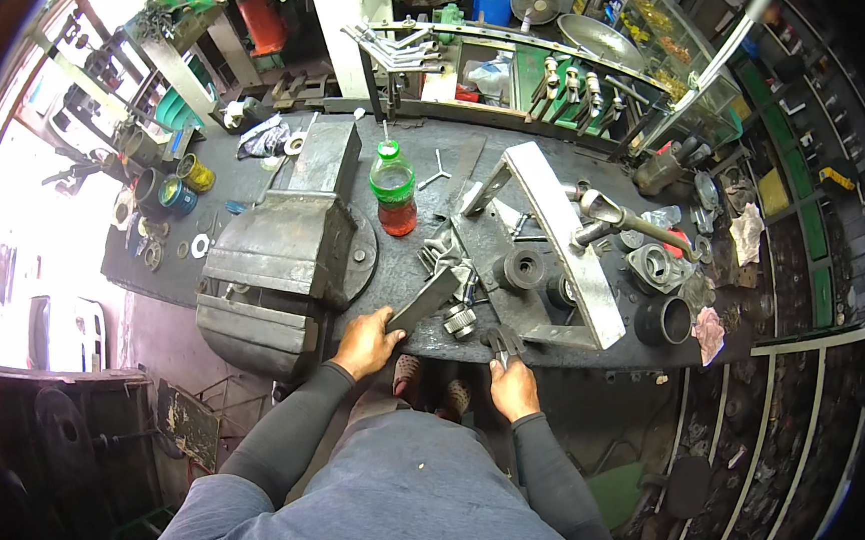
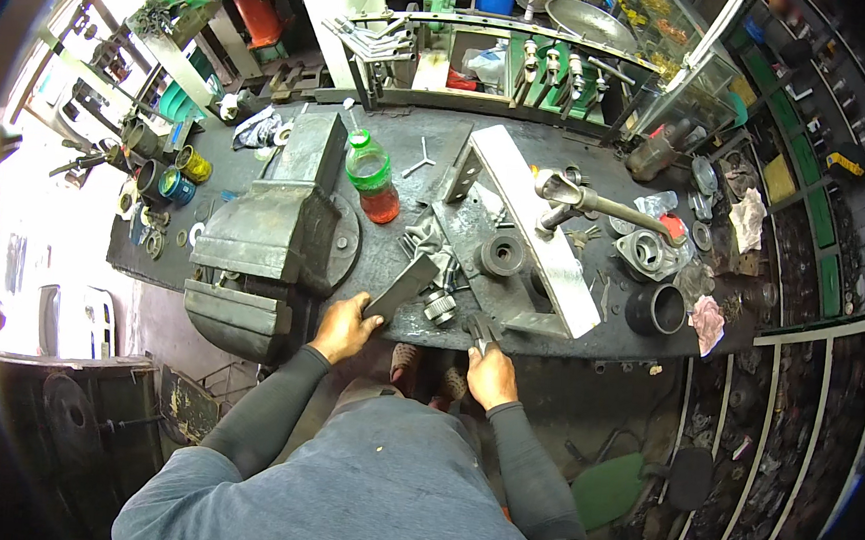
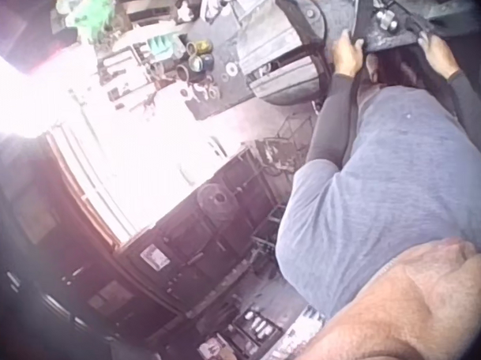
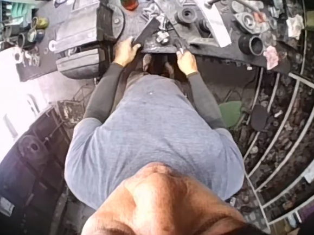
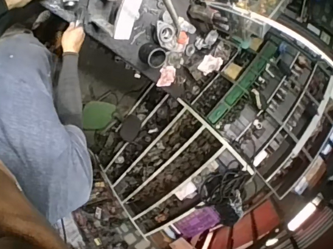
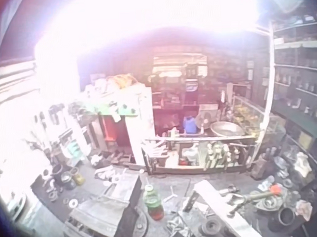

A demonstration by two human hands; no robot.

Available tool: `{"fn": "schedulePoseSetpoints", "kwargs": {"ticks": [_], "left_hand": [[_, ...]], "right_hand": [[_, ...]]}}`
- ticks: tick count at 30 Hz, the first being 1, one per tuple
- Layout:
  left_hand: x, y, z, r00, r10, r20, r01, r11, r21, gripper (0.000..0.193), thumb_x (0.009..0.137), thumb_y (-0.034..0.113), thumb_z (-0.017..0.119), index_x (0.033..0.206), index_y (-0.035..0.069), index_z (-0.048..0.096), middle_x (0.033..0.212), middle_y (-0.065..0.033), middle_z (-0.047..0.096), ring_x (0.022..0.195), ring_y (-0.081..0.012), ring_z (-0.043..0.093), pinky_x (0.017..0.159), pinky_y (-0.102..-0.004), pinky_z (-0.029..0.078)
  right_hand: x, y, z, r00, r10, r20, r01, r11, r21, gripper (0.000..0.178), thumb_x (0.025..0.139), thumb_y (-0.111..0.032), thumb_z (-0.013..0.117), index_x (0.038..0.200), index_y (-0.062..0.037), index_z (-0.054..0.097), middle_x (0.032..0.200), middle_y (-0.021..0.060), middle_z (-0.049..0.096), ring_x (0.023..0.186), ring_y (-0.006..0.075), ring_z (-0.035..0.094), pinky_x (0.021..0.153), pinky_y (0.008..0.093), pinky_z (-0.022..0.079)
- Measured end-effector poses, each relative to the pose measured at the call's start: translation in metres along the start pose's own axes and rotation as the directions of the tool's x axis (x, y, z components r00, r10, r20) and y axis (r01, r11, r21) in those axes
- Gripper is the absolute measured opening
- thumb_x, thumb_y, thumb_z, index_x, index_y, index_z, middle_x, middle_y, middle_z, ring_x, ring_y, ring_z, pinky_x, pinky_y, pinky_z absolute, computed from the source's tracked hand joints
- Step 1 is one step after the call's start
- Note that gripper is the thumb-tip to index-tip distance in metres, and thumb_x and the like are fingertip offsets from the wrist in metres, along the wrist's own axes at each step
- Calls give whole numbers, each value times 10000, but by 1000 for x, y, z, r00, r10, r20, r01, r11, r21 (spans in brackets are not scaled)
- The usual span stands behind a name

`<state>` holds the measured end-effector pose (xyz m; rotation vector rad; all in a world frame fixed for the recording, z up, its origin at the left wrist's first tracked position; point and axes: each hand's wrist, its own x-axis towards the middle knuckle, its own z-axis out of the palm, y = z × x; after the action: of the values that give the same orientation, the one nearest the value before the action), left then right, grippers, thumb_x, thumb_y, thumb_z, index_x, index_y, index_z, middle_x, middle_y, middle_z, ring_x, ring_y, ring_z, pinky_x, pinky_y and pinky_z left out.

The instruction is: The person assembles small mechanical parts on a cluttered workbench. They use a hammer to tap components together, apply liquid from a bottle, and handle bearings, gears, and metal rings. The person repeatedly picks up, aligns, and secures parts, occasionally wiping them with a cloth.

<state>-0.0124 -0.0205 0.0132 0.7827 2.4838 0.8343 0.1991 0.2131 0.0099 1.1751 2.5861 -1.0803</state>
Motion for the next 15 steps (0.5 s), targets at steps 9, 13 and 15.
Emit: {"fn": "schedulePoseSetpoints", "kwargs": {"ticks": [9,13,15], "left_hand": [[24,47,30,967,252,-42,-242,955,173,211,973,223,758,1068,67,652,874,-189,729,902,-419,718,800,-551,562],[37,40,38,950,308,55,-312,927,208,272,950,171,742,1193,68,673,942,-195,763,970,-430,732,843,-546,579],[42,36,34,940,306,149,-334,916,223,305,948,146,723,1239,66,678,978,-204,777,1027,-438,740,869,-549,587]], "right_hand": [[11,-5,8,997,-10,78,12,1000,-14,455,1050,-322,693,1124,127,713,1064,406,725,1071,567,709,925,586,564],[14,4,11,994,-29,107,31,999,-18,461,1050,-337,697,1091,122,717,1035,406,723,1050,572,710,912,590,565],[16,7,12,992,-50,113,52,999,-15,454,1051,-345,699,1062,108,714,1012,406,722,1025,577,711,904,607,566]]}}
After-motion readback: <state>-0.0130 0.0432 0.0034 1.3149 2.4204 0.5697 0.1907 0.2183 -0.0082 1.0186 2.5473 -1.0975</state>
